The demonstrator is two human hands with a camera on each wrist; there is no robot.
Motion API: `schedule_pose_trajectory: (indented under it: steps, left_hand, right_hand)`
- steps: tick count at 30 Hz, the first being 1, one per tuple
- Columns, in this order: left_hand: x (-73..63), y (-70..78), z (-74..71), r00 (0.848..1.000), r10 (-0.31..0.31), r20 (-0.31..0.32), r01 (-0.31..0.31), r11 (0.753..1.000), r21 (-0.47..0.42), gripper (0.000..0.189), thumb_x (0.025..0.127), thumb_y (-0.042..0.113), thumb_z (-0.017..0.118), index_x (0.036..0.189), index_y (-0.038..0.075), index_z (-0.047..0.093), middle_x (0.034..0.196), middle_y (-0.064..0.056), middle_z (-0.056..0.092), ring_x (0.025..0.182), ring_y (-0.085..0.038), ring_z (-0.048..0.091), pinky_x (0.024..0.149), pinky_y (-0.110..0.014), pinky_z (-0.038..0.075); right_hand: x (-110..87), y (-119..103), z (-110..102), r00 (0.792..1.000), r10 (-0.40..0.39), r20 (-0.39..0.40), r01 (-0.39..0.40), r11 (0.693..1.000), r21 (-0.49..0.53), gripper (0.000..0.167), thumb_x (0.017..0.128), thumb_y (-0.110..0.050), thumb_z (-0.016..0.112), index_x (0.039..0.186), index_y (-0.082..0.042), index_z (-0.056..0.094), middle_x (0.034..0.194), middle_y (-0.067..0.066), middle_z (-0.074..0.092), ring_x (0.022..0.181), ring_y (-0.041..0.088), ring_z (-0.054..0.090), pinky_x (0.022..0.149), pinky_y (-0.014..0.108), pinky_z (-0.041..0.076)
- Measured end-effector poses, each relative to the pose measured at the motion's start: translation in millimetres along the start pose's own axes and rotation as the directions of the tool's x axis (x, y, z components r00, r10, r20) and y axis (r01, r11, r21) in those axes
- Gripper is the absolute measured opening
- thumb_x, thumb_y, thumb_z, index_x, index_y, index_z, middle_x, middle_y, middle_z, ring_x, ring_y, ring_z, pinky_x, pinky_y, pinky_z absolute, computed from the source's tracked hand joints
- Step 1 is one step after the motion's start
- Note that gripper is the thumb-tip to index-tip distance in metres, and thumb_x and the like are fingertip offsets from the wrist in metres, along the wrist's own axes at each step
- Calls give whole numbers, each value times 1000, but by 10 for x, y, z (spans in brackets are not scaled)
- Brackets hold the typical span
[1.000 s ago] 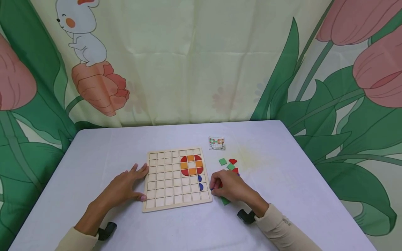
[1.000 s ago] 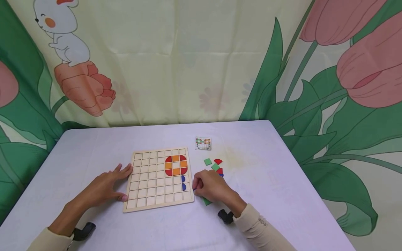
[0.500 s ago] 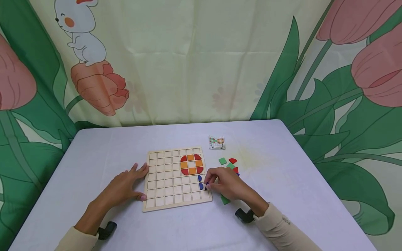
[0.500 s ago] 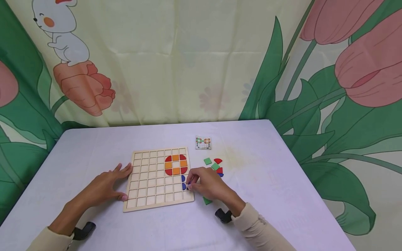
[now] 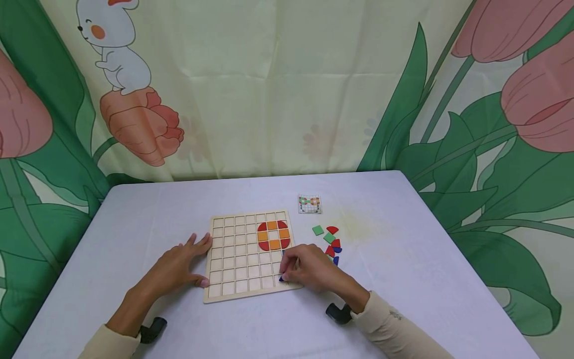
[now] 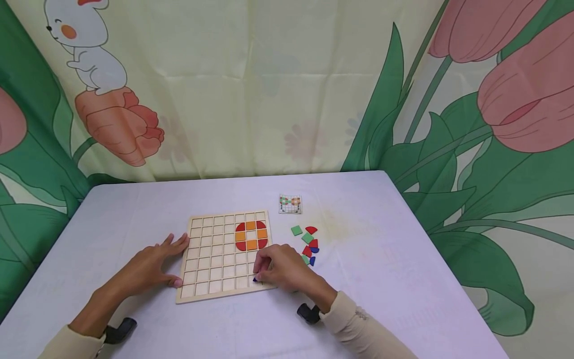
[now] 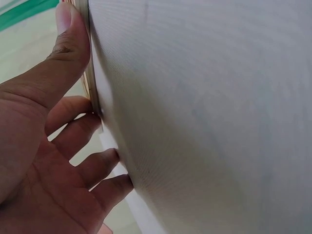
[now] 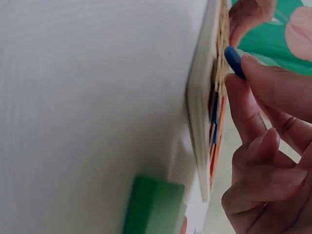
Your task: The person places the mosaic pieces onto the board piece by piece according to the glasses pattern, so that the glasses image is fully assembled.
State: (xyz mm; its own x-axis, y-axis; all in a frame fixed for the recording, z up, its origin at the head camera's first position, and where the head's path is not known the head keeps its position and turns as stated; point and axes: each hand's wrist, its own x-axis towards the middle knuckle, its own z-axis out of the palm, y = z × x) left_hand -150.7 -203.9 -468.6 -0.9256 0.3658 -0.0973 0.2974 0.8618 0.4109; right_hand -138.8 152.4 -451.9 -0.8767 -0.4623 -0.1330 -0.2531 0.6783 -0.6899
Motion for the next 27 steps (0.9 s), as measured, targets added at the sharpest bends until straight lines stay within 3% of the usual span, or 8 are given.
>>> schedule_pose_trajectory:
  steps: [9, 22, 27]
  left_hand:
    - [-5, 5, -9, 1000, -2, 0, 2, 1000, 4, 115, 63, 39, 99, 160, 8, 46, 168, -19, 41, 153, -56, 37, 115, -77, 37]
    - [-10, 2, -6, 1000, 1, -1, -1, 1000, 1, 115, 63, 39, 99, 160, 7, 47, 168, -18, 41, 153, -55, 36, 116, -76, 37]
    - [-9, -6, -13, 1000, 12, 1, -12, 1000, -8, 114, 64, 38, 99, 160, 6, 47, 168, -18, 41, 154, -55, 36, 116, -76, 37]
  right_hand:
    - [31, -29, 105, 1000, 7, -8, -8, 996, -89, 17, 88, -20, 88, 82, -27, 74, 74, -16, 63, 75, 6, 58, 69, 24, 49]
    - [38, -101, 94, 998, 45, 32, -42, 994, -103, 18, 88, -17, 89, 79, -27, 76, 72, -14, 63, 77, 7, 58, 67, 23, 48]
    - [18, -126, 71, 999, 18, 36, -14, 994, -111, 18, 87, -14, 89, 79, -24, 77, 71, -13, 63, 76, 7, 58, 66, 24, 48]
